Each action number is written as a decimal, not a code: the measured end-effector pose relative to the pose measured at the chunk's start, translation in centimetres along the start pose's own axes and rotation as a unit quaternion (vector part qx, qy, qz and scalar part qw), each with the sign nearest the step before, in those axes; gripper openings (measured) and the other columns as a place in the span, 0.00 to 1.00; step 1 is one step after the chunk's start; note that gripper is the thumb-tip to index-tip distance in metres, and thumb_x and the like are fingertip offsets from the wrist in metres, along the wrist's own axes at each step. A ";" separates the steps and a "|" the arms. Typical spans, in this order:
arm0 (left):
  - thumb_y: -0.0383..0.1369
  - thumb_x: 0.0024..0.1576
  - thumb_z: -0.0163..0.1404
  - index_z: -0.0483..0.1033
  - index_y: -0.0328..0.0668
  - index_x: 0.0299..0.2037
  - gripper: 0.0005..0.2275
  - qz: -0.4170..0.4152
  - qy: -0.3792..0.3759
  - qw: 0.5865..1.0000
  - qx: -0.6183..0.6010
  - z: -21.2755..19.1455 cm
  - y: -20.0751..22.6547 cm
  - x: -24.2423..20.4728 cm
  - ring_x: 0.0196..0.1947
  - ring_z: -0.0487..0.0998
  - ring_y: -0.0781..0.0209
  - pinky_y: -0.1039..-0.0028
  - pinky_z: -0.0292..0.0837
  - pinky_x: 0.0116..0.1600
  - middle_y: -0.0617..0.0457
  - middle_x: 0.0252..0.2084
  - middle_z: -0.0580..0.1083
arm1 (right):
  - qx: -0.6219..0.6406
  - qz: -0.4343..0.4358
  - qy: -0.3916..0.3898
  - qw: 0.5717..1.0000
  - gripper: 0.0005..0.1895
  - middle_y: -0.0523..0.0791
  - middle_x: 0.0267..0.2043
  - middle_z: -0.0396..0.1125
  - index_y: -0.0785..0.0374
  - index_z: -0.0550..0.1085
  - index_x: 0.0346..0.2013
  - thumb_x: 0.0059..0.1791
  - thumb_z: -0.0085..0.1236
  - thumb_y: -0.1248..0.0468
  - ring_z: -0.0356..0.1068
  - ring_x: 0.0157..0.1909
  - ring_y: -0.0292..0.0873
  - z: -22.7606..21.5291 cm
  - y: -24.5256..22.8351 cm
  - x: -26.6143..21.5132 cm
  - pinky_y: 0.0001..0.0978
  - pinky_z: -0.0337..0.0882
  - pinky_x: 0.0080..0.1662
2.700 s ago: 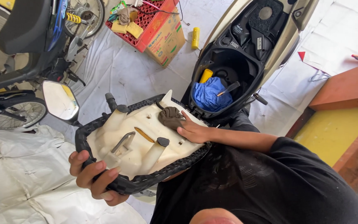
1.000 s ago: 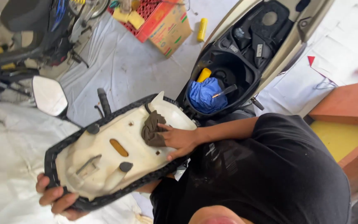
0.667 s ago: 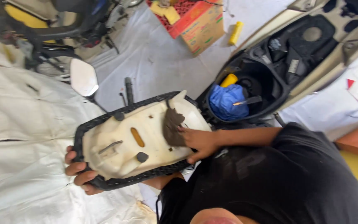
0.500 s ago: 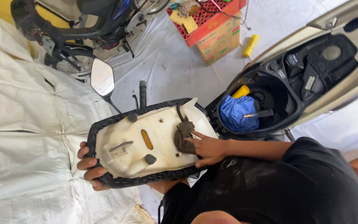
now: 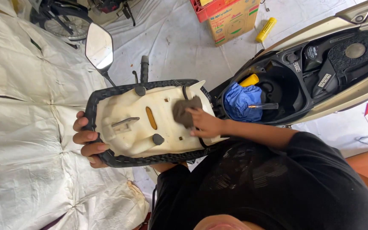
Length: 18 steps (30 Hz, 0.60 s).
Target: The person holds a white motorcycle part with a black checkered border and wipes its surface with a brown cloth. They rotate the part to clean different areas, including the edges and the interior, while standing in a workshop environment.
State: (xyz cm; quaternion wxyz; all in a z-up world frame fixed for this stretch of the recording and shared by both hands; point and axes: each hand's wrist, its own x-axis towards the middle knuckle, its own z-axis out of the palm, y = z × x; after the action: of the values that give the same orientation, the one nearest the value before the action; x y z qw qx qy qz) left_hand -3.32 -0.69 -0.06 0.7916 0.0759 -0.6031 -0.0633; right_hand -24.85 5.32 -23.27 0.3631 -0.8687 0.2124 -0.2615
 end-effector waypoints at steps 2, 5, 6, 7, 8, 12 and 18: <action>0.46 0.67 0.27 0.69 0.54 0.32 0.19 -0.002 -0.005 1.000 0.011 -0.1 0.5 0.3 0.57 0.72 0.54 0.55 0.61 0.73 0.59 0.43 0.70 | -0.081 0.079 -0.037 0.993 0.29 0.56 0.62 0.62 0.66 0.73 0.43 0.56 0.40 0.41 0.42 0.81 0.65 -2.0 -0.2 2.0 0.62 0.41 0.76; 0.46 0.68 0.26 0.69 0.53 0.33 0.19 -0.004 0.004 1.000 0.004 0.1 1.6 0.1 0.58 0.71 0.55 0.56 0.61 0.74 0.60 0.44 0.70 | -0.064 0.045 0.026 0.997 0.32 0.58 0.53 0.65 0.70 0.72 0.35 0.56 0.42 0.41 0.41 0.83 0.65 -1.0 -0.6 1.2 0.61 0.41 0.78; 0.46 0.68 0.26 0.69 0.53 0.33 0.19 -0.003 0.003 1.000 0.002 0.0 1.7 0.2 0.58 0.71 0.55 0.56 0.61 0.74 0.60 0.44 0.70 | -0.065 0.045 0.028 0.997 0.32 0.58 0.53 0.65 0.70 0.72 0.35 0.56 0.42 0.41 0.41 0.83 0.65 -0.5 -0.7 0.3 0.61 0.41 0.78; 0.46 0.68 0.26 0.69 0.53 0.33 0.19 0.002 -0.006 1.000 0.011 0.0 1.9 0.1 0.58 0.72 0.55 0.56 0.61 0.74 0.60 0.44 0.70 | -0.033 -0.016 0.074 0.997 0.33 0.61 0.56 0.64 0.73 0.71 0.42 0.57 0.42 0.41 0.40 0.81 0.67 0.2 -0.9 -0.9 0.61 0.41 0.76; 0.45 0.68 0.26 0.69 0.53 0.33 0.19 0.006 -0.016 1.000 0.019 -0.1 2.2 0.0 0.59 0.72 0.55 0.56 0.61 0.74 0.60 0.45 0.71 | -0.001 -0.076 0.120 0.990 0.34 0.64 0.59 0.63 0.76 0.70 0.49 0.58 0.41 0.41 0.38 0.79 0.68 0.9 -1.2 -2.1 0.62 0.40 0.74; 0.46 0.67 0.26 0.68 0.53 0.33 0.18 0.019 -0.064 0.998 0.015 -1.9 2.0 0.5 0.60 0.71 0.52 0.54 0.61 0.72 0.58 0.46 0.70 | -0.104 -0.035 -0.035 0.993 0.38 0.59 0.66 0.61 0.73 0.68 0.62 0.58 0.38 0.39 0.34 0.81 0.64 -0.7 -0.5 -1.4 0.64 0.34 0.75; 0.45 0.67 0.26 0.69 0.52 0.34 0.19 0.021 -0.076 0.996 0.029 -2.4 1.8 0.6 0.60 0.71 0.50 0.52 0.62 0.72 0.57 0.46 0.70 | 0.021 0.006 0.047 0.999 0.42 0.61 0.72 0.54 0.73 0.60 0.70 0.57 0.37 0.39 0.34 0.79 0.67 0.0 -1.2 -1.5 0.67 0.32 0.72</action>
State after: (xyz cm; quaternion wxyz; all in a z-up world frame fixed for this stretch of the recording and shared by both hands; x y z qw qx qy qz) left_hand -0.82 1.08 0.21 0.7421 0.0815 -0.6645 -0.0346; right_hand -25.78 6.89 -22.81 0.3726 -0.8463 0.2286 -0.3045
